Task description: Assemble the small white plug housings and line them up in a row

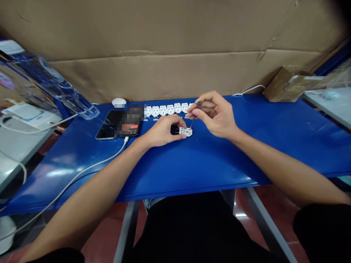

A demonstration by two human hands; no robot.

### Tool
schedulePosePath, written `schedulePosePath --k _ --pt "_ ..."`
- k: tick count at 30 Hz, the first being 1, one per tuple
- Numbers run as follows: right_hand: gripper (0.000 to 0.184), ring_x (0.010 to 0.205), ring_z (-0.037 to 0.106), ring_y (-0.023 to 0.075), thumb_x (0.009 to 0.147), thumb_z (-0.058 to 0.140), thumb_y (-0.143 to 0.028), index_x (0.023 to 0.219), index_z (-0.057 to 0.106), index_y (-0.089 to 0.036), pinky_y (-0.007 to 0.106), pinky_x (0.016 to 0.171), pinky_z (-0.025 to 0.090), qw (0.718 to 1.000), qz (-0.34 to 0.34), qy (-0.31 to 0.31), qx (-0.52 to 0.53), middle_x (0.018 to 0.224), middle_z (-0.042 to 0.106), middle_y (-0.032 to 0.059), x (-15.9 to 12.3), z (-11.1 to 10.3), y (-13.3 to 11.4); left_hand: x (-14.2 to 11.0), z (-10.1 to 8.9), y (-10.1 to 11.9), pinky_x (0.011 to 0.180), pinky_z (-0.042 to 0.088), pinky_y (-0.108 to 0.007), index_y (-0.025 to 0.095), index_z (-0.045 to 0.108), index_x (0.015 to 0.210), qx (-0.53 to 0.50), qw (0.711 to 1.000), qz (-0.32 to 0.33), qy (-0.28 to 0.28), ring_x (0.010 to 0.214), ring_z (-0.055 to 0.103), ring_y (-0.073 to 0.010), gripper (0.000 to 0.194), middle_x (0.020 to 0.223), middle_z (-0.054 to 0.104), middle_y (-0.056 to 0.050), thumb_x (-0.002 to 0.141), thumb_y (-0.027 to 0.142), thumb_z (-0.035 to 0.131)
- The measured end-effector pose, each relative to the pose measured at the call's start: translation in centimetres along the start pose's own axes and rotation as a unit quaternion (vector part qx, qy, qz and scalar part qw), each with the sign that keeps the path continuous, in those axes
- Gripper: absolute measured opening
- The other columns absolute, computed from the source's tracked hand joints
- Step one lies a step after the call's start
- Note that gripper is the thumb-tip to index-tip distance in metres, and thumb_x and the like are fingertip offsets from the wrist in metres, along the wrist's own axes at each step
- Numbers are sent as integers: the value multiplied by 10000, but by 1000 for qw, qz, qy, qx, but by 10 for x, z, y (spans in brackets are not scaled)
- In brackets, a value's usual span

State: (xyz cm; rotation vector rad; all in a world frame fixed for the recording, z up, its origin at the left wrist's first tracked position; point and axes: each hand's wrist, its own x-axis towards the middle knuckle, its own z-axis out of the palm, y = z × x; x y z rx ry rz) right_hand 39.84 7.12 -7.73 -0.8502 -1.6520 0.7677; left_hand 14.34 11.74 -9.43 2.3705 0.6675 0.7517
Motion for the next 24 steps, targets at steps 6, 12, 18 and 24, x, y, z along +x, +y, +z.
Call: schedulePosePath --k 6,12,18,24 --pt "403 1100 907 268 1052 794 -639 1239 631 -322 468 1035 777 1000 -11 -3 1 1236 845 44 -3 1 0 0 2 0 954 623 -427 215 793 1144 0 1000 -16 11 1051 806 -255 299 1146 858 -74 915 360 920" --pt "337 1069 916 257 1071 804 -571 1234 649 -320 457 1008 782 999 -34 -6 8 1217 858 29 -4 1 -3 0 3 -1 992 626 -442 221 781 1133 -1 1000 -12 18 1091 811 -262 280 1177 859 -76 921 351 911" --pt "367 1109 913 277 1062 810 -598 1235 671 -306 484 1048 781 999 -43 1 9 1222 867 49 -4 1 -5 0 3 -4 1015 629 -444 219 784 1122 -10 999 -16 28 1085 817 -258 282 1159 860 -74 911 343 923" --pt "461 1134 907 299 1026 807 -687 1262 681 -312 520 1072 775 1000 -9 -4 -11 1247 866 57 -4 1 -2 -1 2 -3 1002 647 -432 213 788 1128 -13 999 -22 24 1067 827 -254 290 1149 871 -78 909 344 924"
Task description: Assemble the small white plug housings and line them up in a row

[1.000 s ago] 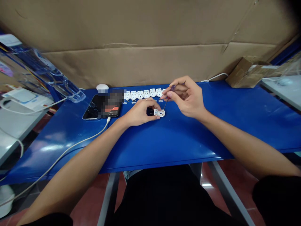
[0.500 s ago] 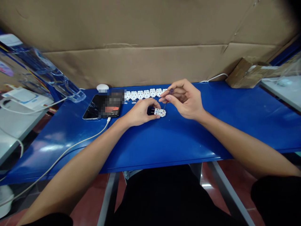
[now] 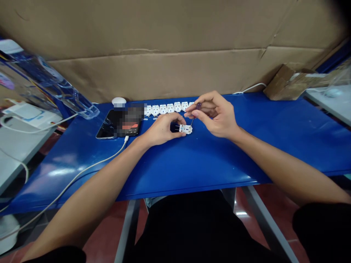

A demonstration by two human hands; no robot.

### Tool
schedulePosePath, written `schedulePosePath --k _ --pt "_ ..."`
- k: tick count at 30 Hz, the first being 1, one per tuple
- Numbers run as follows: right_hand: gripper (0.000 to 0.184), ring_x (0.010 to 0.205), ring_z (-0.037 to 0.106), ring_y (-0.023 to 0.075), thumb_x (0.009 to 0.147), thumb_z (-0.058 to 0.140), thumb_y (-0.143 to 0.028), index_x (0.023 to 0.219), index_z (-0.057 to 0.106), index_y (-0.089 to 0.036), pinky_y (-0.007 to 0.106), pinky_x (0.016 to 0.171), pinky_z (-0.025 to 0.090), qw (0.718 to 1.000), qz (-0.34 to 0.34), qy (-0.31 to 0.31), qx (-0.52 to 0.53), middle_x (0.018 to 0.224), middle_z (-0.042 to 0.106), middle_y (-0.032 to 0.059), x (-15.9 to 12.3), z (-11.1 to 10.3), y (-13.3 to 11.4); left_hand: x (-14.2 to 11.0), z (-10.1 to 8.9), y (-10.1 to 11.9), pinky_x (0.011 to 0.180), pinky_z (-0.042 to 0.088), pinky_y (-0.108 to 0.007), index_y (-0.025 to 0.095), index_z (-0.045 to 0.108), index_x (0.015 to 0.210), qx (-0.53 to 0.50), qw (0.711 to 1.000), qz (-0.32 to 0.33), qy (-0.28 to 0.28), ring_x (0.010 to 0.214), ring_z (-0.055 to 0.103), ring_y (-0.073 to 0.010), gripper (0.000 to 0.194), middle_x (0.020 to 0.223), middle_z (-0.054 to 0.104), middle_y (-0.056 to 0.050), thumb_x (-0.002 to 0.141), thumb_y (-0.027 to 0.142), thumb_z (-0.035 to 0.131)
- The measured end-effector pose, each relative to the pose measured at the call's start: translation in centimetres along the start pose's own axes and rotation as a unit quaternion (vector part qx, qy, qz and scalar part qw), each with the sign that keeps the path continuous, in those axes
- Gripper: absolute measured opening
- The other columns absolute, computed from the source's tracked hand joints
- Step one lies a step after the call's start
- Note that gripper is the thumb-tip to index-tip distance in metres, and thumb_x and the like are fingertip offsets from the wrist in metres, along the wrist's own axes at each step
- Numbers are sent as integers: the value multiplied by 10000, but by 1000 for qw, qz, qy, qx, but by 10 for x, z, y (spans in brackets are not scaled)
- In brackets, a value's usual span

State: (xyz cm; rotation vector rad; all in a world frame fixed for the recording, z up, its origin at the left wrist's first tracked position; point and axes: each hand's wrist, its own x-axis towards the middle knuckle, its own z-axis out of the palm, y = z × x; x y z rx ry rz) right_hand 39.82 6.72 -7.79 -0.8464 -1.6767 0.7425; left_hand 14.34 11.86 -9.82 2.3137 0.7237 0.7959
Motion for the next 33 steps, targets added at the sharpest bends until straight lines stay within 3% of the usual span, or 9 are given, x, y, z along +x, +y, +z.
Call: schedulePosePath --k 4,8,16,21,28,33 --pt "396 1139 907 288 1065 776 -639 1280 665 -326 502 1070 769 1000 -17 -2 18 1261 852 56 2 -1 6 0 -1 0 990 652 -433 218 805 1135 5 1000 -2 -7 1058 830 -252 293 1141 878 -76 912 362 929" --pt "420 1151 904 288 1055 782 -636 1295 647 -319 473 1030 773 1000 8 11 -3 1250 857 55 3 -1 6 1 -1 0 992 651 -440 220 811 1127 6 1000 0 -7 1048 828 -251 284 1134 877 -77 924 381 927" --pt "342 1012 884 282 976 885 -552 1158 719 -316 496 939 779 995 -26 40 -90 1136 873 27 3 -2 -2 1 -2 -2 950 638 -422 219 811 1119 15 1000 2 -6 1024 818 -248 316 1114 873 -72 913 411 954" --pt "334 955 850 260 975 891 -586 1107 770 -305 459 892 773 989 -33 63 -126 1041 833 17 4 -4 -2 2 -3 -3 926 642 -395 207 816 1103 9 1000 -4 -2 987 813 -233 319 1083 873 -68 891 382 978" --pt "466 883 853 222 935 920 -657 1161 776 -275 367 749 742 990 -82 96 -69 1005 831 10 9 -3 10 2 -2 -2 944 643 -375 209 823 1087 8 1000 -14 -4 983 813 -227 311 1067 874 -56 879 362 996" --pt "414 840 854 191 965 900 -621 1124 764 -263 324 703 715 990 -104 76 -53 989 834 -4 11 -1 17 2 -3 -2 943 636 -369 208 825 1087 5 1000 -8 -8 973 808 -222 292 1060 870 -50 892 349 990"
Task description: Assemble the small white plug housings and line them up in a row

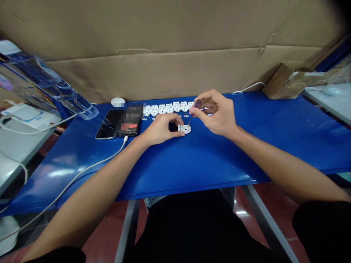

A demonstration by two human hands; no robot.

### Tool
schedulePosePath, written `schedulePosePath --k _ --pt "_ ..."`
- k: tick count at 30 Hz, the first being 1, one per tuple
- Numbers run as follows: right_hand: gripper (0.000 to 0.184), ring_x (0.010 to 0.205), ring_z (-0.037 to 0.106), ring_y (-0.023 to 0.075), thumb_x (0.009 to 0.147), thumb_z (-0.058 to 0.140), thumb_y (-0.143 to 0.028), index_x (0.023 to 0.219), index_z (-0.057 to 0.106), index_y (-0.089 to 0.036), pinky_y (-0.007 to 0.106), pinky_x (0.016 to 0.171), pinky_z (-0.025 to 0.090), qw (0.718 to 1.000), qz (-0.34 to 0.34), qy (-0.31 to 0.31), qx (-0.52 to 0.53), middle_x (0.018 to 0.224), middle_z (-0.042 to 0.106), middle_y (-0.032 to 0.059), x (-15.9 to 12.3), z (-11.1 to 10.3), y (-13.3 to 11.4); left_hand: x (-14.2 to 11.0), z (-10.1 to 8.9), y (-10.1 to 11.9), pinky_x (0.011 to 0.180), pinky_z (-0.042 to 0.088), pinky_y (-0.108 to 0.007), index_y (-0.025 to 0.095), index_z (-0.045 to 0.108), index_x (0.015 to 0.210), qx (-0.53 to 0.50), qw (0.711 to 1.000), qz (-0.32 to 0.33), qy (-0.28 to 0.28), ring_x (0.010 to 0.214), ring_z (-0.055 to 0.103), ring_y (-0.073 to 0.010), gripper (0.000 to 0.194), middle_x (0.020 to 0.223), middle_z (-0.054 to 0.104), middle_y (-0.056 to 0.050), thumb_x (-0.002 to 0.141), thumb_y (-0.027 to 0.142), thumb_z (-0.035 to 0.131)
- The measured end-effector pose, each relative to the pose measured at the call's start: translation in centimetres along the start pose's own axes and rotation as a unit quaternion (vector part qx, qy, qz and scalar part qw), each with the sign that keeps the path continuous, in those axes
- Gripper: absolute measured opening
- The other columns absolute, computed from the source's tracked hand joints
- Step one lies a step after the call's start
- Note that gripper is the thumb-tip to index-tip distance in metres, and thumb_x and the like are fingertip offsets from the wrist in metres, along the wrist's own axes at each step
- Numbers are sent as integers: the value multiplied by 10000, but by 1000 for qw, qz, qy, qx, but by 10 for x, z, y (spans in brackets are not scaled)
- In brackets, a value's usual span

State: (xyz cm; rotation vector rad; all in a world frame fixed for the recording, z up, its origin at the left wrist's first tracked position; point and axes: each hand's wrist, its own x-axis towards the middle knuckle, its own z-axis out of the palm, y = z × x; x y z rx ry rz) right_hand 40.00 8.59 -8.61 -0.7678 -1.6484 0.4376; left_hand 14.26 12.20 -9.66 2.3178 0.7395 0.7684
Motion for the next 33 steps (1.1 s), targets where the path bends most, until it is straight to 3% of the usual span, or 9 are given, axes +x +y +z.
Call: schedulePosePath --k 10,17,25,30,33 --pt "332 880 859 187 981 917 -493 1156 764 -255 330 762 740 1000 -24 -13 -16 1006 835 -14 -2 1 1 -1 0 -3 894 611 -369 222 823 1087 21 1000 6 -6 961 803 -226 272 1052 864 -43 910 366 972" --pt "353 830 833 183 991 901 -547 1122 749 -257 334 721 716 1000 -1 -2 -18 969 811 -7 -1 1 0 -1 -3 -6 929 606 -388 208 808 1196 74 997 21 -11 1006 792 -251 355 1100 848 -69 935 399 954" --pt "373 840 817 195 1040 843 -593 1275 837 -304 377 788 759 999 3 -9 -43 983 817 -10 -3 6 -1 -1 0 -4 832 553 -380 211 760 1029 98 995 19 -15 886 740 -246 322 989 801 -61 977 482 927" --pt "384 930 879 228 1060 814 -586 1320 884 -313 453 965 775 999 16 -29 -33 1081 898 -11 -1 6 -6 -1 3 -5 855 573 -388 208 754 1057 96 995 35 -17 911 744 -252 293 1009 794 -67 994 445 915" --pt "421 998 900 238 1095 775 -571 1396 853 -286 470 1046 757 997 32 -74 9 1138 911 9 3 0 -5 -1 2 -6 901 594 -406 205 781 1105 92 994 47 -26 954 761 -262 263 1047 804 -77 1013 424 894"
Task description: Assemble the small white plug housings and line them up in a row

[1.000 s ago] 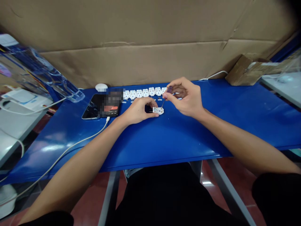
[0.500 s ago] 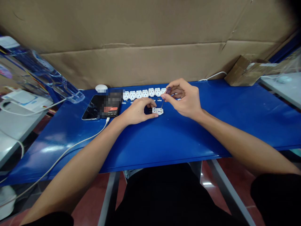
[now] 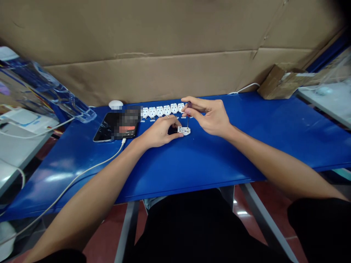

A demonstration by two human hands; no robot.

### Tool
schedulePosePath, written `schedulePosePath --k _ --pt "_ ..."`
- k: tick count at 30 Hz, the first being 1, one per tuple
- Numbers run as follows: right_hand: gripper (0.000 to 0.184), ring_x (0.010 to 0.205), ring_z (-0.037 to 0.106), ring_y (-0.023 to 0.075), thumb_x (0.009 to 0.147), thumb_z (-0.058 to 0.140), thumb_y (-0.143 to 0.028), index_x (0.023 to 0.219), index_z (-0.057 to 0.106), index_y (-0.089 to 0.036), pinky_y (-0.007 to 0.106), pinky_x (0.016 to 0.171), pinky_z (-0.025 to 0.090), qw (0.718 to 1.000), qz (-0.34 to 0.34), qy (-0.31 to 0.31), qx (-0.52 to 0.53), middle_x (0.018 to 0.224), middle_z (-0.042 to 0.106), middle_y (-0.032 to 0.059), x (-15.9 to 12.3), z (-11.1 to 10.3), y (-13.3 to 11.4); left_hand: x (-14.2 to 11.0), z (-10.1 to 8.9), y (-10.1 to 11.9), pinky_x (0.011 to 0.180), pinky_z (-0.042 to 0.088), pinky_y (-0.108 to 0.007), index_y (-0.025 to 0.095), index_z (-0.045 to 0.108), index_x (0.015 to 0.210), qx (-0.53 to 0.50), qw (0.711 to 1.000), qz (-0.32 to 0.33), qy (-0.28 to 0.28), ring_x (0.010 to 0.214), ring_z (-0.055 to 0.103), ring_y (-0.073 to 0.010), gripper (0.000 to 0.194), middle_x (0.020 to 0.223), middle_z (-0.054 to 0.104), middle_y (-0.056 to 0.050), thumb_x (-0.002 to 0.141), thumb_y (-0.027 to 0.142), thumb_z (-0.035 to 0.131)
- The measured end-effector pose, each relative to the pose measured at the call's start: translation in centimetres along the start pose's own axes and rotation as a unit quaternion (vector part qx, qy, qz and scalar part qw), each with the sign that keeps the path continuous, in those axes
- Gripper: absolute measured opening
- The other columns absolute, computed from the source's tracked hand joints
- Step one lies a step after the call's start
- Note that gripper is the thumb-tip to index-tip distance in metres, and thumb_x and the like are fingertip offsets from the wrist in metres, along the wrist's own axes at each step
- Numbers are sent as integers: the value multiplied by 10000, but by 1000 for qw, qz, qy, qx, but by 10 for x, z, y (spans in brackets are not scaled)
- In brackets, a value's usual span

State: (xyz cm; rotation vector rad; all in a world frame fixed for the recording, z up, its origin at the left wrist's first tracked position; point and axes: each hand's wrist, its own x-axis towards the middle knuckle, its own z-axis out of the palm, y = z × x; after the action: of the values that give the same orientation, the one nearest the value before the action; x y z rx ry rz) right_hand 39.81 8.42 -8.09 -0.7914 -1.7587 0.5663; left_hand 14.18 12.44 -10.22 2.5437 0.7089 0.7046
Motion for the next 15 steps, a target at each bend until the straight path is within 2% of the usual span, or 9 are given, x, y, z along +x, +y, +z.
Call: schedulePosePath --k 4,7,11,15 --pt "483 1036 891 198 1169 655 -588 1541 719 -287 390 1029 739 998 -13 -60 26 1258 894 35 2 -6 7 0 -1 0 910 609 -416 210 790 1112 -6 1000 4 -4 958 766 -261 265 1061 811 -82 1033 450 870" --pt "474 1029 876 187 1199 595 -573 1589 656 -311 367 967 739 998 -36 -50 4 1292 876 42 1 -5 8 0 0 1 900 608 -417 211 784 1103 -1 1000 -2 -3 951 762 -260 272 1051 808 -82 1028 459 869" --pt "413 1107 839 245 1159 649 -588 1442 789 -322 419 898 757 995 -60 -8 -75 1320 853 66 0 -3 -1 0 1 2 892 602 -419 213 784 1098 13 1000 -9 4 948 760 -264 284 1038 804 -82 1012 465 882" --pt "404 989 815 252 1058 788 -632 1356 871 -373 442 823 762 990 -59 35 -121 1149 868 38 1 -3 -6 0 2 2 888 602 -413 221 759 1059 7 1000 -4 5 942 762 -259 279 1025 807 -76 1015 469 878"
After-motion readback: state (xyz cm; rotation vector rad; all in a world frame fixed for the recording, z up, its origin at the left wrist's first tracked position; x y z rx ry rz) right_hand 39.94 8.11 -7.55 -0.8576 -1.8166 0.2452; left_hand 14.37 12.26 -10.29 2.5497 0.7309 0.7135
